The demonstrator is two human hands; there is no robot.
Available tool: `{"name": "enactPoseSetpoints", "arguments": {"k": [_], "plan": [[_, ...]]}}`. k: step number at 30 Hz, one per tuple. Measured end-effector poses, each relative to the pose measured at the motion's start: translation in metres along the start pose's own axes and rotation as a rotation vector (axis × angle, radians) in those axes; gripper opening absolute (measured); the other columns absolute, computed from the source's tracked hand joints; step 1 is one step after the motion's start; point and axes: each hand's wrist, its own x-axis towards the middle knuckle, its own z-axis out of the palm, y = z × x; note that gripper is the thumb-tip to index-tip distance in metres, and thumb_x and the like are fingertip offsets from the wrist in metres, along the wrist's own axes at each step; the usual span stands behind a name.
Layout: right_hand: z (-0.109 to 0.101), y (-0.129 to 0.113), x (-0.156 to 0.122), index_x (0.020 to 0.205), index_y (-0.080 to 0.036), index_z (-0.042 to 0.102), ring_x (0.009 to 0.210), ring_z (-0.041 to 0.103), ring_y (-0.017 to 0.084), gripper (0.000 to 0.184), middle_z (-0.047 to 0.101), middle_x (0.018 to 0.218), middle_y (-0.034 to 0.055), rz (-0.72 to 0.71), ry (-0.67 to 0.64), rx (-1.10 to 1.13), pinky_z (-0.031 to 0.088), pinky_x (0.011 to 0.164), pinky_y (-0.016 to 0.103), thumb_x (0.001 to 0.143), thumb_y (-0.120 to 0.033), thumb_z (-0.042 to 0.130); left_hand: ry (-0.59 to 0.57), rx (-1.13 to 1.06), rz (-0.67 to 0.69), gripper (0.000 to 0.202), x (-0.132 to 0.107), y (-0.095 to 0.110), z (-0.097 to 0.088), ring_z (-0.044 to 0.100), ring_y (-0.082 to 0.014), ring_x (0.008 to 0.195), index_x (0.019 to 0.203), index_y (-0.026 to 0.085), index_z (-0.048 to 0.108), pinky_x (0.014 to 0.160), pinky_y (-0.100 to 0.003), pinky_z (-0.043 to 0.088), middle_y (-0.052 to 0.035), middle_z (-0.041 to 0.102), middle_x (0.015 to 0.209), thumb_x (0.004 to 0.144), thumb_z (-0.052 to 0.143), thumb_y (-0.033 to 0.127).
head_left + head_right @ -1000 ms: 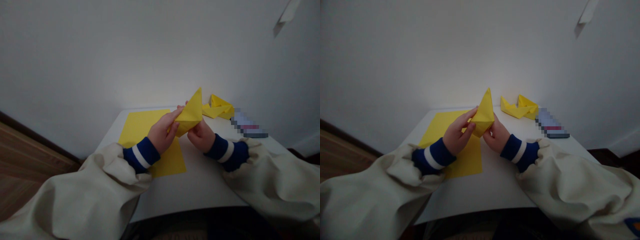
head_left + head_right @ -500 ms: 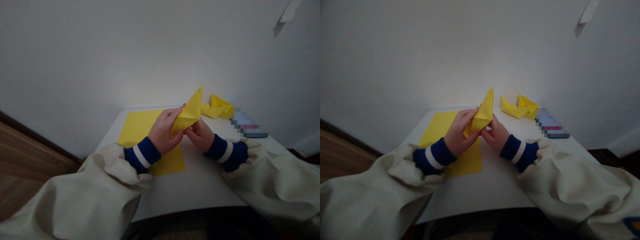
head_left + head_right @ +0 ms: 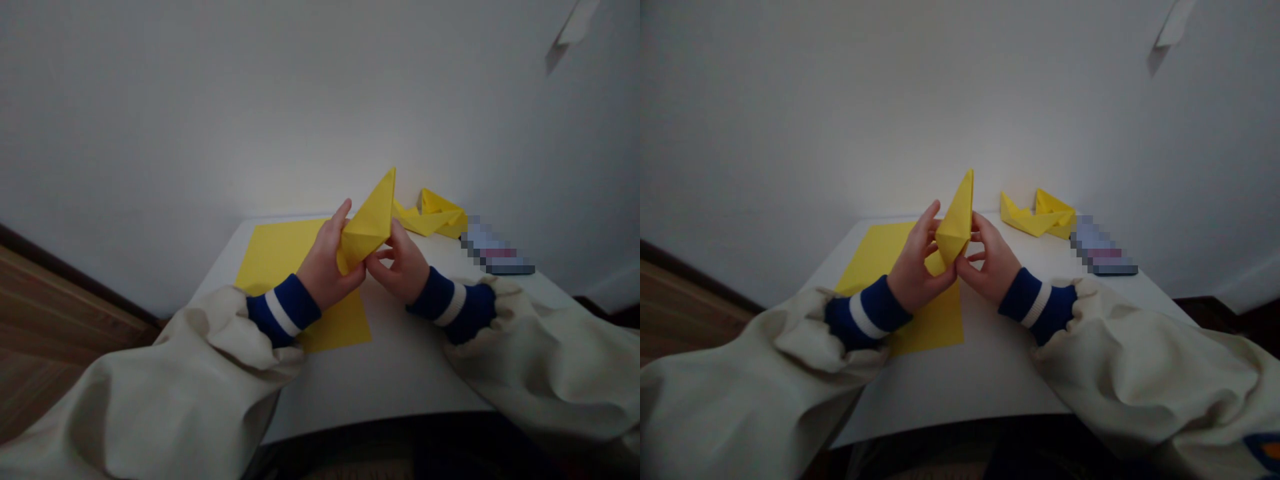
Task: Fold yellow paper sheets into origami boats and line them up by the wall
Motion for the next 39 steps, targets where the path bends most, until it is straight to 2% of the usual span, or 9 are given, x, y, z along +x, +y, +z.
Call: {"name": "enactPoseSetpoints", "arguments": {"k": [7,14,17,22,26,29,34,39], "plan": [[-0.001,0.001,0.000,0.120,-0.023,0.042,0.100,0.055,0.023,0.059,0.054,0.112,0.0096,-0.021,0.080,-0.114,0.054,0.067,0.035,0.065,-0.023,0.064,0.019,0.020,0.004,0.083,0.001,0.002,0.000,0.046,-0.0252,0.111,0.140,0.022,0.020,0.091,-0.044,0.044,-0.0132,0.042,0.127,0.069,0.062,0.020],[0.000,-0.001,0.000,0.120,-0.024,0.042,0.101,0.054,0.023,0.057,0.053,0.116,0.0103,-0.064,0.024,-0.100,0.053,0.071,0.037,0.067,-0.022,0.062,0.020,0.021,-0.012,0.077,0.000,0.007,-0.002,0.043,-0.0260,0.113,0.136,0.020,0.028,0.091,-0.046,0.046,-0.0133,0.041,0.126,0.066,0.058,0.013],[0.000,0.001,0.000,0.120,-0.023,0.040,0.105,0.053,0.023,0.057,0.052,0.118,0.0110,-0.060,0.024,-0.034,0.051,0.079,0.040,0.068,-0.024,0.064,0.035,-0.082,-0.080,0.068,-0.001,0.007,0.000,0.042,-0.0253,0.115,0.130,0.020,0.034,0.088,-0.042,0.049,-0.0126,0.041,0.124,0.066,0.059,0.014],[0.001,0.006,0.003,0.119,-0.023,0.039,0.097,0.057,0.022,0.057,0.056,0.108,0.0092,-0.063,0.047,0.019,0.050,0.083,0.040,0.070,-0.029,0.066,0.029,-0.357,-0.170,0.058,0.000,0.007,0.004,0.045,-0.0240,0.116,0.123,0.019,0.035,0.082,-0.034,0.053,-0.0141,0.041,0.126,0.071,0.060,0.017],[0.002,0.006,0.006,0.119,-0.024,0.036,0.100,0.058,0.022,0.059,0.056,0.112,0.0100,0.006,0.031,0.158,0.050,0.086,0.039,0.071,-0.038,0.067,0.024,-0.426,-0.227,0.063,0.002,0.007,0.001,0.053,-0.0211,0.108,0.128,0.023,0.029,0.082,-0.032,0.053,-0.0118,0.045,0.124,0.075,0.063,0.023],[0.003,0.005,0.007,0.117,-0.025,0.037,0.101,0.059,0.021,0.060,0.058,0.114,0.0091,0.126,-0.024,0.354,0.050,0.087,0.039,0.069,-0.042,0.069,-0.051,-0.596,-0.361,0.069,0.001,0.005,0.000,0.061,-0.0181,0.093,0.132,0.023,0.024,0.078,-0.033,0.053,-0.0100,0.054,0.115,0.077,0.065,0.028],[0.003,0.003,0.005,0.110,-0.022,0.048,0.090,0.062,0.018,0.054,0.064,0.104,0.0064,0.397,-0.100,0.699,0.050,0.086,0.036,0.066,-0.039,0.073,-0.039,-1.001,-0.685,0.064,0.001,0.013,0.006,0.061,-0.0200,0.096,0.123,0.015,0.041,0.085,-0.035,0.047,-0.0112,0.062,0.107,0.069,0.073,0.027],[0.004,0.001,0.002,0.101,-0.017,0.060,0.084,0.063,0.017,0.042,0.067,0.097,0.0062,0.501,-0.221,0.906,0.051,0.079,0.030,0.068,-0.041,0.072,-0.028,-1.139,-0.807,0.054,0.001,0.020,0.004,0.062,-0.0178,0.085,0.112,0.015,0.051,0.077,-0.031,0.048,-0.0088,0.064,0.102,0.065,0.076,0.023]]}}
